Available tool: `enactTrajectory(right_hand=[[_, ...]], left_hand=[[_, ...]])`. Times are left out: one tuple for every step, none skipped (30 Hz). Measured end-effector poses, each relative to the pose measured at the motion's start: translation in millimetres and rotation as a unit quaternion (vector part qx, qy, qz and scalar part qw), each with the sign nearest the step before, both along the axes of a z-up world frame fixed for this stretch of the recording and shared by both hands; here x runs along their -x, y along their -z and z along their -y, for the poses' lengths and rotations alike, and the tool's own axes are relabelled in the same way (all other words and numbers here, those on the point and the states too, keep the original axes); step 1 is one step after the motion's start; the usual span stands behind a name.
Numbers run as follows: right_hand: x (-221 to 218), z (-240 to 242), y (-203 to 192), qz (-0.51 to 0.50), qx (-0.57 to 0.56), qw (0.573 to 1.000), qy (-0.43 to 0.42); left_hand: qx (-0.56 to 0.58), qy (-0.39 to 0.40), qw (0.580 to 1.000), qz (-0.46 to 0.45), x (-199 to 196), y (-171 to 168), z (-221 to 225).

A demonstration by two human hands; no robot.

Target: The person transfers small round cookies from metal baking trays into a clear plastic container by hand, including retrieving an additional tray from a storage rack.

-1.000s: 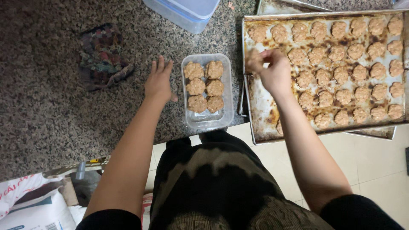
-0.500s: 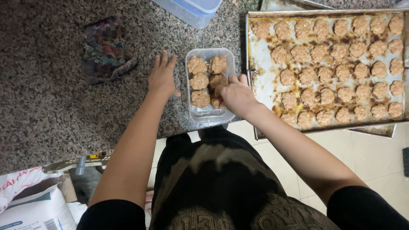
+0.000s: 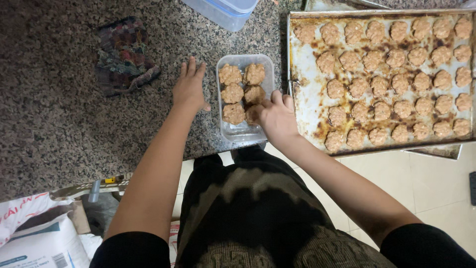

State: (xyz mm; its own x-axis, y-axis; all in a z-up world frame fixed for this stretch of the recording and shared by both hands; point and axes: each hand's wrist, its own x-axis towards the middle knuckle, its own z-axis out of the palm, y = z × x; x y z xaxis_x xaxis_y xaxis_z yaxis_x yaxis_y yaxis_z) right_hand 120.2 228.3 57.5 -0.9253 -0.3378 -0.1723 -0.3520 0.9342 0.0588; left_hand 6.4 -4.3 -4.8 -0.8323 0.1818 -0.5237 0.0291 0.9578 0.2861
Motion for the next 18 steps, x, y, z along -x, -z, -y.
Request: enactTrajectory(right_hand=[[-0.4,2.1,0.3,0.003,-0.017,1.000,-0.003],[0.3,3.1,0.1,0.005,-0.035,0.999,-0.005],[0.8,3.1,-0.9,0.007,-0.053,0.999,-0.007],[0.7,2.3,-2.5,0.000,-0.033,0.999,-0.002],[-0.2,1.1,-4.4,-0.007,-0.012,1.000,0.004],[1.0,-1.3,-6.3,-0.015,0.008,1.000,0.009],[3.7,-6.4,-8.6,-0.025,0.047,0.998,0.017],[7.2,-15.1,-11.5,-0.035,0.086,0.995,0.025],[10.9,-25.0,-13.8,-0.045,0.124,0.991,0.033],[15.9,-37.0,-15.1,-0.051,0.140,0.984,0.100],[26.1,-52.9,-15.7,-0.057,0.156,0.972,0.167],[38.3,-69.7,-14.9,-0.062,0.172,0.955,0.232],[51.1,-85.9,-12.5,-0.087,0.187,0.942,0.263],[64.7,-98.8,-7.2,-0.112,0.203,0.928,0.293],[78.0,-109.6,0.0,-0.107,0.189,0.925,0.312],[92.0,-119.0,8.0,-0.101,0.176,0.922,0.329],[104.3,-127.4,16.2,-0.095,0.163,0.919,0.347],[114.6,-133.9,25.0,-0.096,0.172,0.924,0.328]], left_hand=[[-0.003,0.001,1.000,-0.001,-1.4,1.0,0.7],[-0.008,0.001,1.000,-0.009,-1.1,1.9,-0.2],[-0.012,0.000,1.000,-0.017,-2.3,2.5,0.2],[-0.016,0.001,1.000,-0.025,-3.6,2.8,1.0],[-0.017,0.004,0.999,-0.028,-5.0,2.9,1.7],[-0.017,0.007,0.999,-0.031,-5.3,2.8,2.3],[-0.018,0.010,0.999,-0.035,-4.2,2.6,1.5],[-0.002,0.010,1.000,-0.016,-1.2,2.2,-0.6],[0.014,0.010,1.000,0.002,2.4,1.5,-2.7],[0.031,0.009,0.999,0.023,3.2,1.2,-5.2],[0.039,0.012,0.999,0.025,4.1,0.7,-7.1],[0.047,0.015,0.998,0.027,4.6,0.2,-7.8],[0.056,0.017,0.998,0.029,4.5,0.1,-9.6],[0.061,0.018,0.998,0.031,4.7,-0.2,-11.1],[0.066,0.019,0.997,0.033,4.8,-0.4,-12.2],[0.072,0.018,0.997,0.036,4.9,-0.4,-12.3],[0.073,0.023,0.997,0.029,5.2,-0.2,-12.7],[0.077,0.027,0.996,0.022,4.8,-0.1,-12.6]])
